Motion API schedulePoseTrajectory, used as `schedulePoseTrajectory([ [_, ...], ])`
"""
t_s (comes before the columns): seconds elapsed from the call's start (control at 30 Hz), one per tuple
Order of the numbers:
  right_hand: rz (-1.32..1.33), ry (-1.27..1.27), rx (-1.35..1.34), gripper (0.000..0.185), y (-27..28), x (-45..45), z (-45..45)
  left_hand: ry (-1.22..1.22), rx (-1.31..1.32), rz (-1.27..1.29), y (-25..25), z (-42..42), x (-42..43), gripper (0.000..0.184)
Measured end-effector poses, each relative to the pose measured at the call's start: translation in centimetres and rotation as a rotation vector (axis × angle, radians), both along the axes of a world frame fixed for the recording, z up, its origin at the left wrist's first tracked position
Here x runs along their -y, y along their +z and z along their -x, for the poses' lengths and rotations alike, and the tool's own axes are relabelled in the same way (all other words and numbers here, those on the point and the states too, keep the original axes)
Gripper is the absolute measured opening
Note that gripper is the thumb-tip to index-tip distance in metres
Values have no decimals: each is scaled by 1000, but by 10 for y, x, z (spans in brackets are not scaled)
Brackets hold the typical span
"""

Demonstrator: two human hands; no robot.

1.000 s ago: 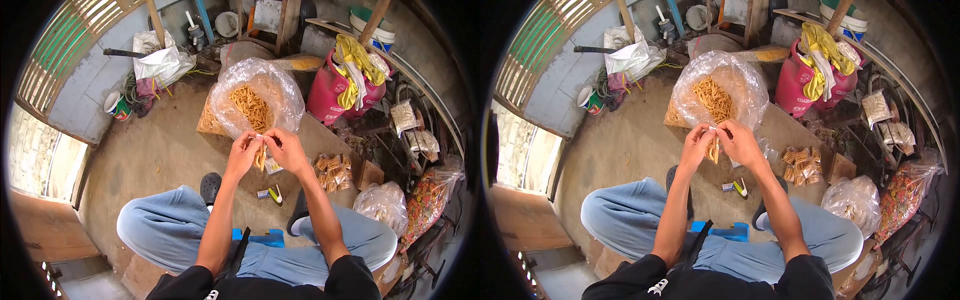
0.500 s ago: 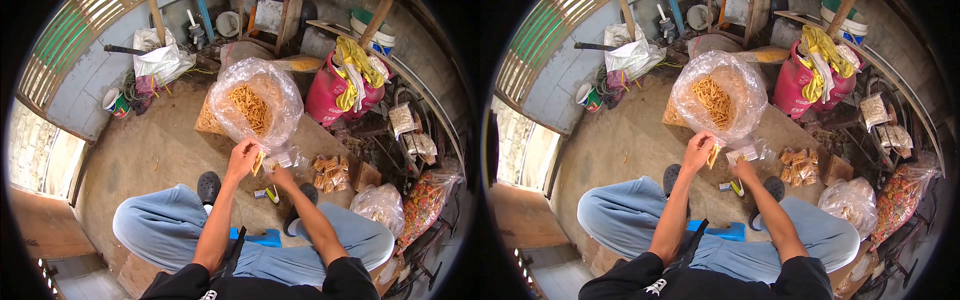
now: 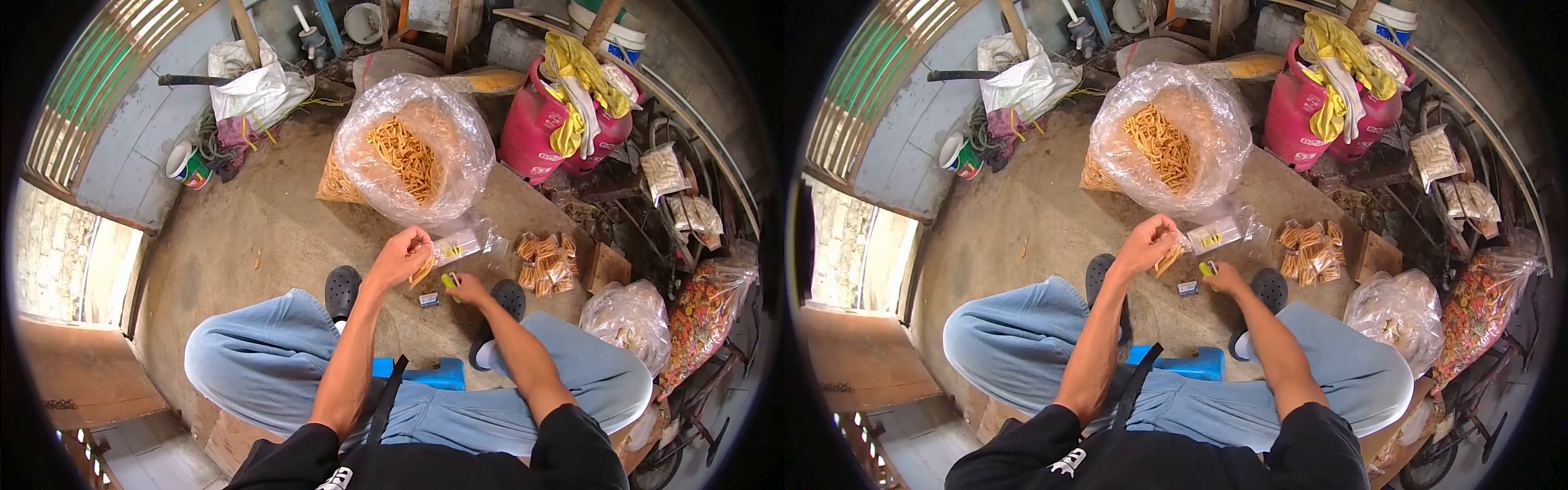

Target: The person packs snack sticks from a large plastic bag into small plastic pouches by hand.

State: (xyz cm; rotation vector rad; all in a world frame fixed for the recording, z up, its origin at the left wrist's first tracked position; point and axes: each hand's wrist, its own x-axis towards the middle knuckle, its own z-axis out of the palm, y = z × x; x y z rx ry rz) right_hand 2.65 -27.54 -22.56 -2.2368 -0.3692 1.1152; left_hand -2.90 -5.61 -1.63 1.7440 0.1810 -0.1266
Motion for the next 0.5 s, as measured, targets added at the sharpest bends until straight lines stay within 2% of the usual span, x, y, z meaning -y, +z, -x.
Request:
schedulePoseTrajectory([
  [0.07, -222, 47, -46, 50, -8, 4, -32, -5, 45, -5, -6, 0, 1, 10],
  [0.13, -181, 169, 62, 51, 52, 1, -60, -11, 89, -7, -9, 0, 3, 11],
  [0.2, -371, 250, 53, 54, 98, -1, -85, -28, 119, -103, -7, -3, 4, 12],
  [0.27, -365, 242, -49, 56, 175, -3, -90, -23, 137, -135, -4, -4, 6, 12],
  [0.33, -363, 238, -155, 57, 213, -7, -92, -13, 152, -171, -1, -6, 5, 13],
  [0.4, -338, 440, 78, 57, 227, -9, -93, -1, 169, -177, 3, -6, 6, 13],
  [0.43, -337, 440, 77, 57, 243, -13, -87, -2, 169, -176, 3, -7, 6, 13],
  [0.5, -125, 588, 183, 58, 269, -22, -75, -4, 178, -182, 8, -8, 7, 12],
])
